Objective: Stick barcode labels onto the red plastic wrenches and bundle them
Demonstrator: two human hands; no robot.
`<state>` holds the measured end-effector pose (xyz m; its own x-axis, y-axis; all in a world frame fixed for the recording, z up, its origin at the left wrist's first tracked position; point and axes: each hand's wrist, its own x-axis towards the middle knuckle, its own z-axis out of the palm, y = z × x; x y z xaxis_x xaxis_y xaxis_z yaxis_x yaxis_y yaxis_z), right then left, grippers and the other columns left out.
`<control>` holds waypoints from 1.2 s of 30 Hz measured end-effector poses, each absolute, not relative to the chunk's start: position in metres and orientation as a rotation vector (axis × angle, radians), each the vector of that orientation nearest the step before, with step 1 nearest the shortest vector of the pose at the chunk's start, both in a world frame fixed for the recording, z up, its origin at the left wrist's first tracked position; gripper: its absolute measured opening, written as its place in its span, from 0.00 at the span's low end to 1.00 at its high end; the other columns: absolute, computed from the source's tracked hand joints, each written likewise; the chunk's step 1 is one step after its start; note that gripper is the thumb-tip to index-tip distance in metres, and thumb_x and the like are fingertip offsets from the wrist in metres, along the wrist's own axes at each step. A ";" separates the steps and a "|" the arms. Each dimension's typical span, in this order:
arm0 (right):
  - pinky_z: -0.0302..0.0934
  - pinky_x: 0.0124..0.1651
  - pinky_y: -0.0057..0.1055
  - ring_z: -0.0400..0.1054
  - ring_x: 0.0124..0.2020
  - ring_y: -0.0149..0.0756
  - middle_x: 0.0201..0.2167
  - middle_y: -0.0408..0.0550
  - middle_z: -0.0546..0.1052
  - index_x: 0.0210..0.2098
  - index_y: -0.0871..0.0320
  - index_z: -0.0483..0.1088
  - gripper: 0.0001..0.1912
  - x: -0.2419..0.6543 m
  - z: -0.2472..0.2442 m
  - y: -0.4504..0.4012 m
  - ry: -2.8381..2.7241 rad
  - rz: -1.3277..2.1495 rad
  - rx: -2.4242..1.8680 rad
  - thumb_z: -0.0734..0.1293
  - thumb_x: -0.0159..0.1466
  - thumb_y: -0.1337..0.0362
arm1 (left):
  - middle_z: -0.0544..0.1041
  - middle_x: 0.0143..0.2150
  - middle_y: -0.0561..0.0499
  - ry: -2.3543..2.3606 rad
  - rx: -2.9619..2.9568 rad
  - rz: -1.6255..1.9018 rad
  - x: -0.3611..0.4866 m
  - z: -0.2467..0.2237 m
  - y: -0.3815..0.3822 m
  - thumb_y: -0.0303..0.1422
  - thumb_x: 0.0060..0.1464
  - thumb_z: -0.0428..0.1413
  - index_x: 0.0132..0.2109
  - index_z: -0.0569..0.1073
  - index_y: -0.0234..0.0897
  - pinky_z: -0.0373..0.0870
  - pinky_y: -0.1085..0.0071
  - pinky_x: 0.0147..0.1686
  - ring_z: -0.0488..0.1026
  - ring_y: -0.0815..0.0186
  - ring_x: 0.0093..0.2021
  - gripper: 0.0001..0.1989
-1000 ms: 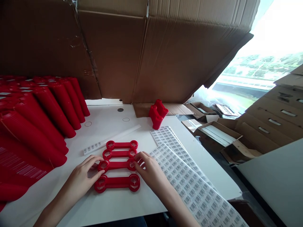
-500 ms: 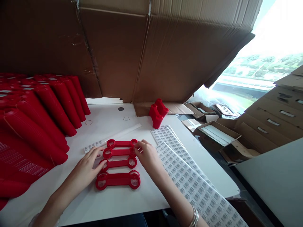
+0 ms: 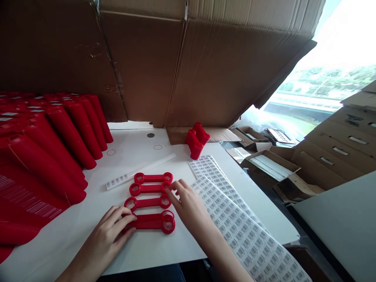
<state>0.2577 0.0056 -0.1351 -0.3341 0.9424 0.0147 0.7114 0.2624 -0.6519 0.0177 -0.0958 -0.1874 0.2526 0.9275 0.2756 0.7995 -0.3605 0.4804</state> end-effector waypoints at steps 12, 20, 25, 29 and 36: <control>0.69 0.51 0.37 0.73 0.48 0.43 0.51 0.48 0.74 0.41 0.50 0.72 0.07 0.277 -0.158 -0.059 -2.273 0.874 -1.356 0.69 0.69 0.55 | 0.77 0.44 0.46 1.601 2.273 0.905 0.017 -0.199 -0.101 0.26 0.66 0.53 0.52 0.71 0.40 0.79 0.58 0.46 0.75 0.56 0.45 0.10; 0.68 0.53 0.37 0.73 0.51 0.42 0.51 0.49 0.74 0.43 0.51 0.72 0.05 0.279 -0.170 -0.068 -2.222 0.891 -1.270 0.66 0.72 0.59 | 0.72 0.50 0.44 1.614 2.193 0.950 0.018 -0.196 -0.104 0.28 0.66 0.51 0.53 0.70 0.45 0.79 0.60 0.48 0.74 0.54 0.53 0.11; 0.67 0.56 0.37 0.72 0.53 0.41 0.51 0.48 0.75 0.44 0.51 0.73 0.06 0.276 -0.167 -0.053 -2.238 0.872 -1.246 0.64 0.73 0.60 | 0.69 0.55 0.44 1.673 2.057 0.991 0.018 -0.199 -0.091 0.32 0.66 0.53 0.56 0.67 0.46 0.78 0.57 0.52 0.73 0.54 0.57 0.12; 0.68 0.52 0.39 0.72 0.52 0.43 0.52 0.48 0.73 0.50 0.51 0.69 0.10 0.275 -0.156 -0.045 -2.236 0.753 -1.319 0.68 0.70 0.59 | 0.69 0.56 0.45 1.694 1.998 0.979 0.018 -0.195 -0.082 0.35 0.66 0.54 0.57 0.66 0.46 0.79 0.60 0.50 0.74 0.56 0.55 0.15; 0.69 0.49 0.42 0.72 0.46 0.41 0.48 0.47 0.73 0.44 0.52 0.69 0.13 0.276 -0.131 -0.001 -2.235 0.613 -1.369 0.60 0.74 0.51 | 0.71 0.57 0.45 1.753 1.904 0.955 0.007 -0.166 -0.070 0.41 0.70 0.47 0.55 0.69 0.44 0.75 0.57 0.53 0.72 0.55 0.57 0.13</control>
